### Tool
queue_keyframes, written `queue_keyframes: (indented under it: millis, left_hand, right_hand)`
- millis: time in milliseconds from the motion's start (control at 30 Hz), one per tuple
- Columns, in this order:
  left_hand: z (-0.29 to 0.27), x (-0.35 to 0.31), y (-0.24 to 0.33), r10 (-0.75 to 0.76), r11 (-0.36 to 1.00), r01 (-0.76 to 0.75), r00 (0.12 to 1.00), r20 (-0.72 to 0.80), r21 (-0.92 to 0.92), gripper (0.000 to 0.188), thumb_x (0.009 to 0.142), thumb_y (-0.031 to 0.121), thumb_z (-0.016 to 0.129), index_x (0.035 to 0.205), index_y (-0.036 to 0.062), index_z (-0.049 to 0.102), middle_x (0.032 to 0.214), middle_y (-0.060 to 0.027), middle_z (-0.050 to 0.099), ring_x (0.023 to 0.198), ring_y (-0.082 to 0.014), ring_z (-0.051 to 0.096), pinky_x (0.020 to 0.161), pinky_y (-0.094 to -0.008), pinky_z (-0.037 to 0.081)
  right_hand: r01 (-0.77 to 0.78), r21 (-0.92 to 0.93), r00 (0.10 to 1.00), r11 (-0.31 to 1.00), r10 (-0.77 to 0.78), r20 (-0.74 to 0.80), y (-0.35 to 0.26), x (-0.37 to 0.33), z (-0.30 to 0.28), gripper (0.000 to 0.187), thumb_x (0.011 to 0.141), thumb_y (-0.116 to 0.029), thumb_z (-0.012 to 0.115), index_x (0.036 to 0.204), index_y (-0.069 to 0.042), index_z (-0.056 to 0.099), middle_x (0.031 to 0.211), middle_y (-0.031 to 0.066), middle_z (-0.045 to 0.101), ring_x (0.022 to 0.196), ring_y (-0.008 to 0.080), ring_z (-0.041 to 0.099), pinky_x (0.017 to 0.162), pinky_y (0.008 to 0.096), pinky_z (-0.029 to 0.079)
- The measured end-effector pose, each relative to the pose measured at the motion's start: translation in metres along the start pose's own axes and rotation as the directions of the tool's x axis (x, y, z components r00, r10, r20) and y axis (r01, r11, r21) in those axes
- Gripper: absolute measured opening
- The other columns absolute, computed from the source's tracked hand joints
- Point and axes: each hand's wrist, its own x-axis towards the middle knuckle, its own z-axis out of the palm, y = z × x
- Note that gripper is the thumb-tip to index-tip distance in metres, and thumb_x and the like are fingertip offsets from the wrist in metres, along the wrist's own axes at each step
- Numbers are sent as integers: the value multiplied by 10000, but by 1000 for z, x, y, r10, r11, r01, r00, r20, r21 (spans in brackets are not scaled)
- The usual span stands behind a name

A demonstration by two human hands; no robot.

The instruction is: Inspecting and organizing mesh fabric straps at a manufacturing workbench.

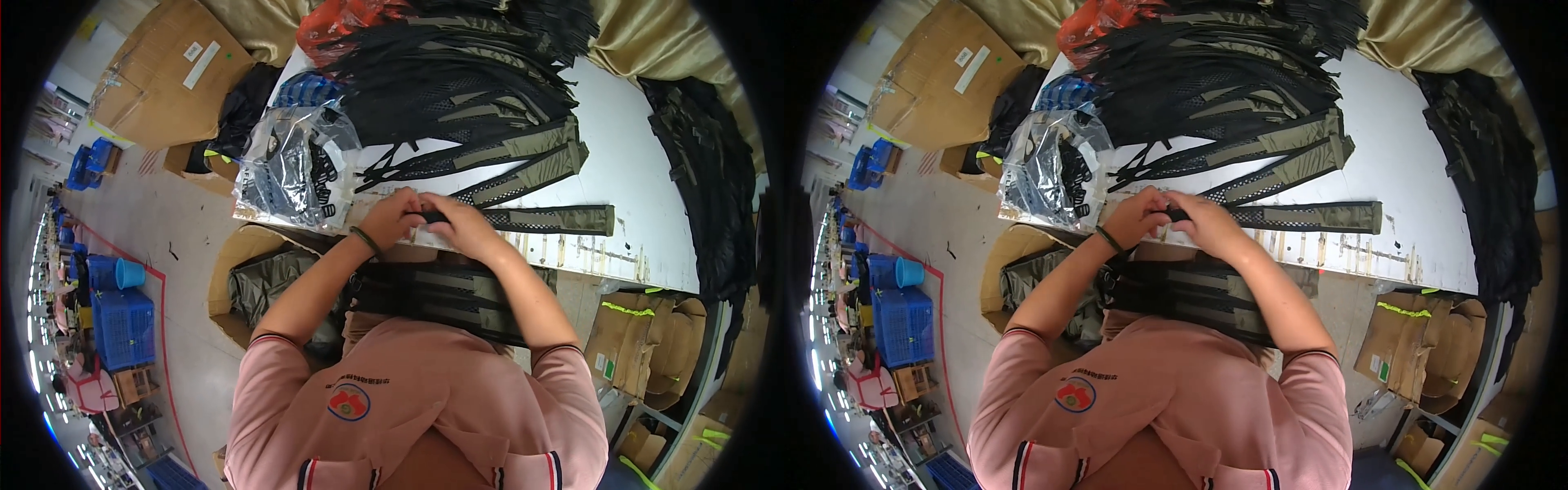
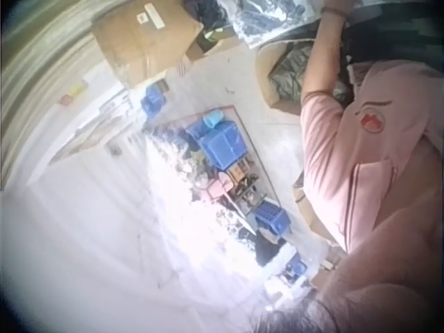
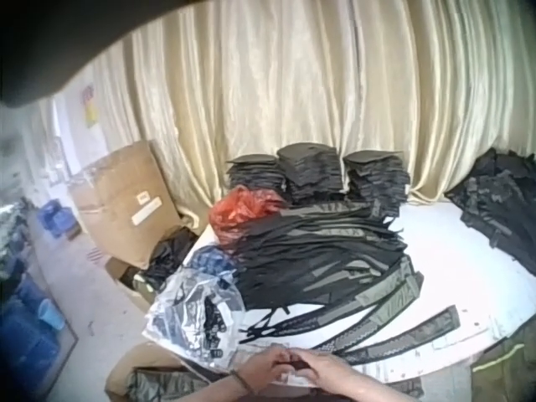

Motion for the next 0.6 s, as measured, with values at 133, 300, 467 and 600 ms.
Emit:
queue_keyframes:
  millis: [133, 300, 467, 600]
  left_hand:
    - [-37, -2, 8, -51, 958, 82, 991, -120, 275, 152, 850, 115, 626, 927, 41, 518, 762, -90, 639, 658, -176, 625, 617, -310, 483]
    - [-137, -24, -27, -80, 592, 303, 944, -320, 747, 260, 712, 99, 733, 934, 65, 603, 865, -143, 596, 877, -353, 595, 749, -398, 476]
    - [-143, -20, -35, -115, 485, 383, 919, -377, 786, 338, 657, 133, 782, 947, 60, 625, 932, -140, 594, 930, -350, 584, 781, -419, 466]
    - [-152, -11, -43, -138, 543, 392, 914, -382, 743, 276, 674, 158, 783, 887, 46, 650, 915, -147, 620, 861, -333, 607, 749, -400, 477]
  right_hand:
    - [-3, 109, 999, 994, -2, 41, 20, 11, 27, 285, 841, -121, 620, 1105, -18, 592, 900, 192, 646, 801, 385, 616, 724, 396, 489]
    - [-40, 88, 999, 995, 39, 12, 24, 2, 20, 211, 872, -134, 599, 1047, -19, 628, 910, 172, 625, 835, 346, 602, 731, 349, 479]
    - [-46, 73, 999, 996, 47, -8, 27, 4, 24, 182, 855, -151, 622, 995, -42, 662, 861, 150, 613, 813, 324, 596, 722, 350, 476]
    - [-163, 98, 986, 982, 161, 36, 23, 12, 24, 148, 836, -125, 635, 944, -32, 675, 858, 146, 635, 800, 311, 610, 716, 337, 481]
